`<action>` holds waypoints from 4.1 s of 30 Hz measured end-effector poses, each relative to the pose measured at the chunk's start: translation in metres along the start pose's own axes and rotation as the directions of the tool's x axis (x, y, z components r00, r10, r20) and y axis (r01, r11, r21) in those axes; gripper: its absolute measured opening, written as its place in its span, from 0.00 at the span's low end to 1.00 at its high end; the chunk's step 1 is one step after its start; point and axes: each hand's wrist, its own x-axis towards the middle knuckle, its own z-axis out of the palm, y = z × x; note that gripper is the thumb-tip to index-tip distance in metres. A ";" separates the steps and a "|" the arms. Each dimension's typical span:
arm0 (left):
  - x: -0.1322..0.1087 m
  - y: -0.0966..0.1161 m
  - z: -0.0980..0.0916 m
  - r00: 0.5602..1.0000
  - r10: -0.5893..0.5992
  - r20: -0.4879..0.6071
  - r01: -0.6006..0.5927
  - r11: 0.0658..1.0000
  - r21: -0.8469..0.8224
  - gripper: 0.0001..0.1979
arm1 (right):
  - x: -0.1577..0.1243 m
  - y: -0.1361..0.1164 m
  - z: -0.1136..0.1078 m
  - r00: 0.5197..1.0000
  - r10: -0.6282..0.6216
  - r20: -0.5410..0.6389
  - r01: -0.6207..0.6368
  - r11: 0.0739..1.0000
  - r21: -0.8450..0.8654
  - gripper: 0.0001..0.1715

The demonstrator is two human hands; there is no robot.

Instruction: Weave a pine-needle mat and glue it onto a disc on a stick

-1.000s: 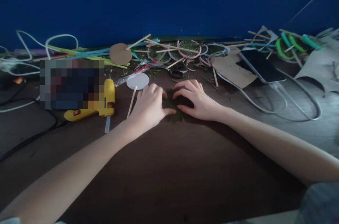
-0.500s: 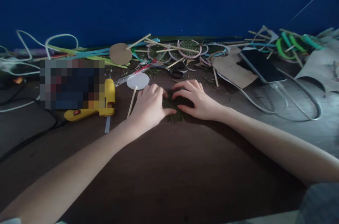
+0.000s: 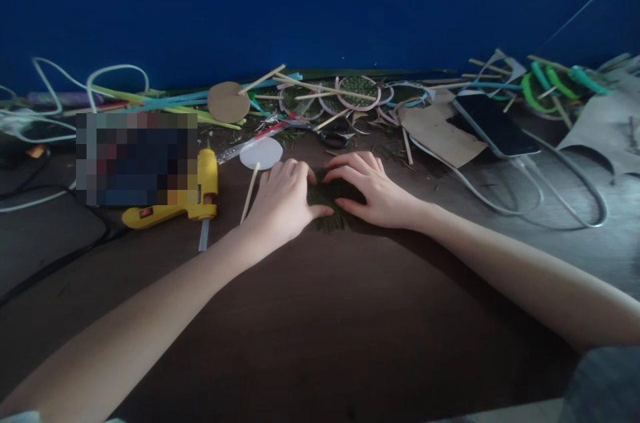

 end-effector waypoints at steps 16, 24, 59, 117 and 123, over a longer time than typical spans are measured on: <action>0.001 -0.001 0.000 1.000 -0.009 0.016 0.010 1.000 -0.026 0.25 | 0.000 -0.001 0.000 0.999 -0.016 0.038 0.017 0.999 -0.041 0.18; 0.002 -0.001 0.000 1.000 -0.006 0.021 0.007 1.000 -0.022 0.25 | 0.001 -0.002 -0.001 0.997 -0.021 0.074 0.025 0.998 -0.064 0.19; 0.001 -0.002 0.002 1.000 -0.006 -0.008 0.006 1.000 0.017 0.25 | -0.001 -0.001 0.000 0.997 -0.079 -0.007 0.078 0.996 -0.044 0.15; -0.006 0.005 -0.022 0.885 0.410 0.221 -0.369 0.906 -0.206 0.23 | 0.004 0.021 0.001 0.892 0.367 -0.265 -0.110 0.744 0.659 0.18; -0.003 0.003 -0.028 0.967 0.220 0.127 -0.162 0.919 -0.359 0.22 | 0.005 0.021 0.001 0.865 0.391 -0.314 -0.115 0.763 0.636 0.19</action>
